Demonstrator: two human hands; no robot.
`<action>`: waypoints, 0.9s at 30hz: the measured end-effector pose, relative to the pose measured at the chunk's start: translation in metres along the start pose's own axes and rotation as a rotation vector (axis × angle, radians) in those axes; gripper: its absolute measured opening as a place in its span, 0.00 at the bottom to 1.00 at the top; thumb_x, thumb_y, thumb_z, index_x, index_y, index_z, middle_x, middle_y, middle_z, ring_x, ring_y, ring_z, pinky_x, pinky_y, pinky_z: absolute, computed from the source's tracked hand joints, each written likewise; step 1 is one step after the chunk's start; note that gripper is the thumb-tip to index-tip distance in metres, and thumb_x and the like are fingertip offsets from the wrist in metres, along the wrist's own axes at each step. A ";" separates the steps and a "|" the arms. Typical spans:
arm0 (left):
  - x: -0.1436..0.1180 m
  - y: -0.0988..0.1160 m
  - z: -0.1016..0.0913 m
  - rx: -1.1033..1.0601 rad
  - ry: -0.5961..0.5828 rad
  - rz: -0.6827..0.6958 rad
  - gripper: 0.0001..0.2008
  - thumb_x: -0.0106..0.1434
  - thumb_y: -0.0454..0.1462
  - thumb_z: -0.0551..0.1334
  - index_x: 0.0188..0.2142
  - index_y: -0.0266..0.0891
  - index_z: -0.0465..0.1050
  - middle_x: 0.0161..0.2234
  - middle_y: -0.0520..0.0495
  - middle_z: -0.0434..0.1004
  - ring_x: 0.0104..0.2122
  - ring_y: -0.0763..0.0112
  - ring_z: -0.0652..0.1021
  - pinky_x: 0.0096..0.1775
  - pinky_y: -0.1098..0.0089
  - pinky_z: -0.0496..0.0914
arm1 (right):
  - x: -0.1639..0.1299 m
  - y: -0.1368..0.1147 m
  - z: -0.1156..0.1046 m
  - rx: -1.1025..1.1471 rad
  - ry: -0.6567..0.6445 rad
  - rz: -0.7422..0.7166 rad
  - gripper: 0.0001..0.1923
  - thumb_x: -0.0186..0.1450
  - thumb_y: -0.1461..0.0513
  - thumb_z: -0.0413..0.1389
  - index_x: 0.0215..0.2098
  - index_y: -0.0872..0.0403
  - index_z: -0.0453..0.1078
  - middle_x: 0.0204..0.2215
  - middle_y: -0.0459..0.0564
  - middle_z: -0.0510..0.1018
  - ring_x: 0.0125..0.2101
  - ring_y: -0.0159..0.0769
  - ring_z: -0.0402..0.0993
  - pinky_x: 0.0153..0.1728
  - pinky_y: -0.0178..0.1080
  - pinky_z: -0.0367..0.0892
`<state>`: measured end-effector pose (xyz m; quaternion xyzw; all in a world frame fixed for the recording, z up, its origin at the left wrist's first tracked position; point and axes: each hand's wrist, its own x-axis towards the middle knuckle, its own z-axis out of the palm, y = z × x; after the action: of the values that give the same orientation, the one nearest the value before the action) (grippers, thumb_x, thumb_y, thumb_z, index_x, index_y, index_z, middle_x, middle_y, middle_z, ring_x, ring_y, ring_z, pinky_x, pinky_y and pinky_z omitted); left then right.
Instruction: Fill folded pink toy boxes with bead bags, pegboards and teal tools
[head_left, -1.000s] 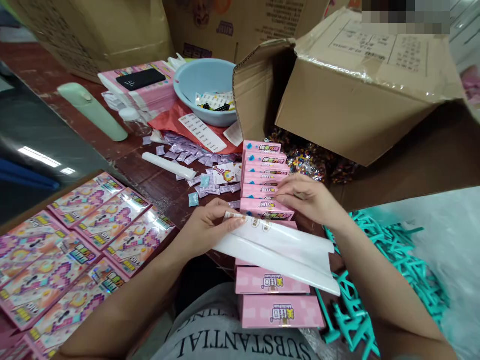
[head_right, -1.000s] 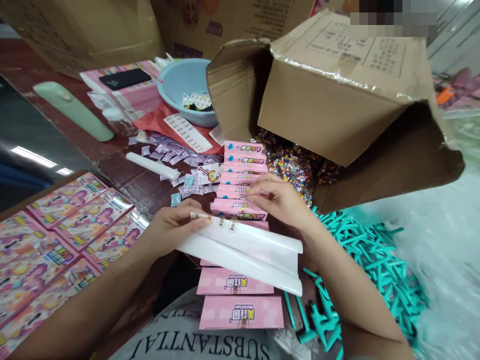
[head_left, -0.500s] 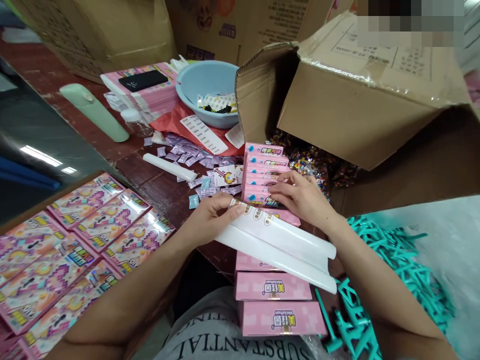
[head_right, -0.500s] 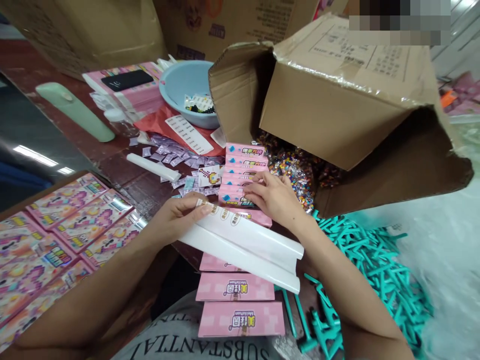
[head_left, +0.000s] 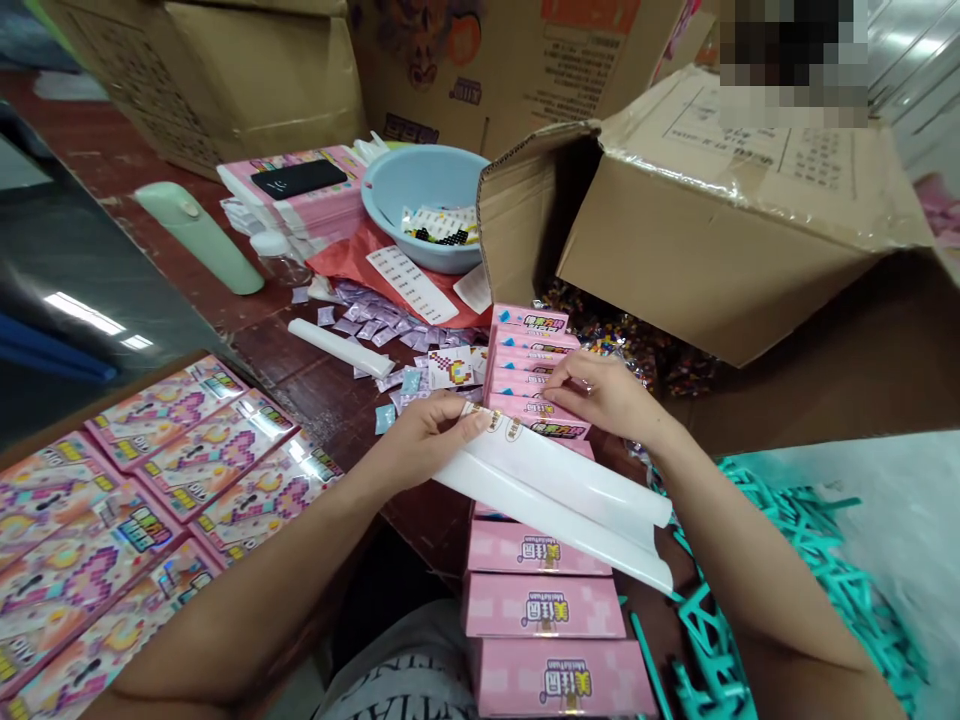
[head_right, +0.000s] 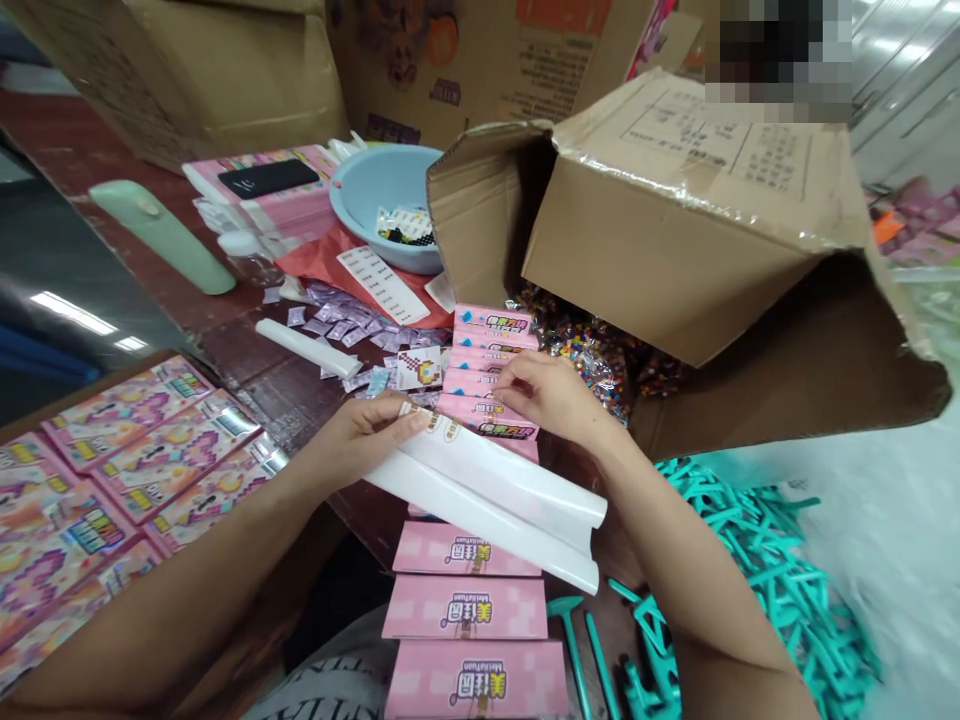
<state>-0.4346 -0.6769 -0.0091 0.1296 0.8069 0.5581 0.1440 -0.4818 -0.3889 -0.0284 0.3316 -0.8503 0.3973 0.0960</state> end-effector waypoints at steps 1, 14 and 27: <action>0.001 0.000 -0.001 0.021 0.010 0.009 0.23 0.66 0.55 0.66 0.26 0.38 0.74 0.26 0.52 0.65 0.24 0.72 0.66 0.25 0.71 0.59 | 0.002 0.005 0.003 -0.077 -0.009 0.014 0.09 0.73 0.56 0.62 0.36 0.51 0.76 0.38 0.49 0.83 0.39 0.38 0.78 0.45 0.43 0.68; 0.026 0.010 -0.004 0.303 0.051 0.243 0.25 0.73 0.49 0.57 0.22 0.40 0.63 0.24 0.51 0.62 0.29 0.68 0.67 0.36 0.67 0.63 | 0.005 -0.004 -0.007 -0.078 -0.114 -0.058 0.14 0.78 0.52 0.56 0.50 0.46 0.83 0.49 0.52 0.83 0.50 0.42 0.78 0.50 0.46 0.69; 0.040 0.005 -0.005 0.206 0.028 0.211 0.24 0.71 0.49 0.57 0.21 0.39 0.63 0.23 0.52 0.61 0.26 0.72 0.64 0.29 0.69 0.58 | 0.023 -0.009 -0.010 0.294 -0.125 0.011 0.11 0.73 0.52 0.63 0.40 0.51 0.81 0.39 0.50 0.84 0.41 0.37 0.79 0.45 0.41 0.74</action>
<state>-0.4735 -0.6646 -0.0063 0.2202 0.8437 0.4859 0.0593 -0.4939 -0.3967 -0.0063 0.3615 -0.7891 0.4966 -0.0089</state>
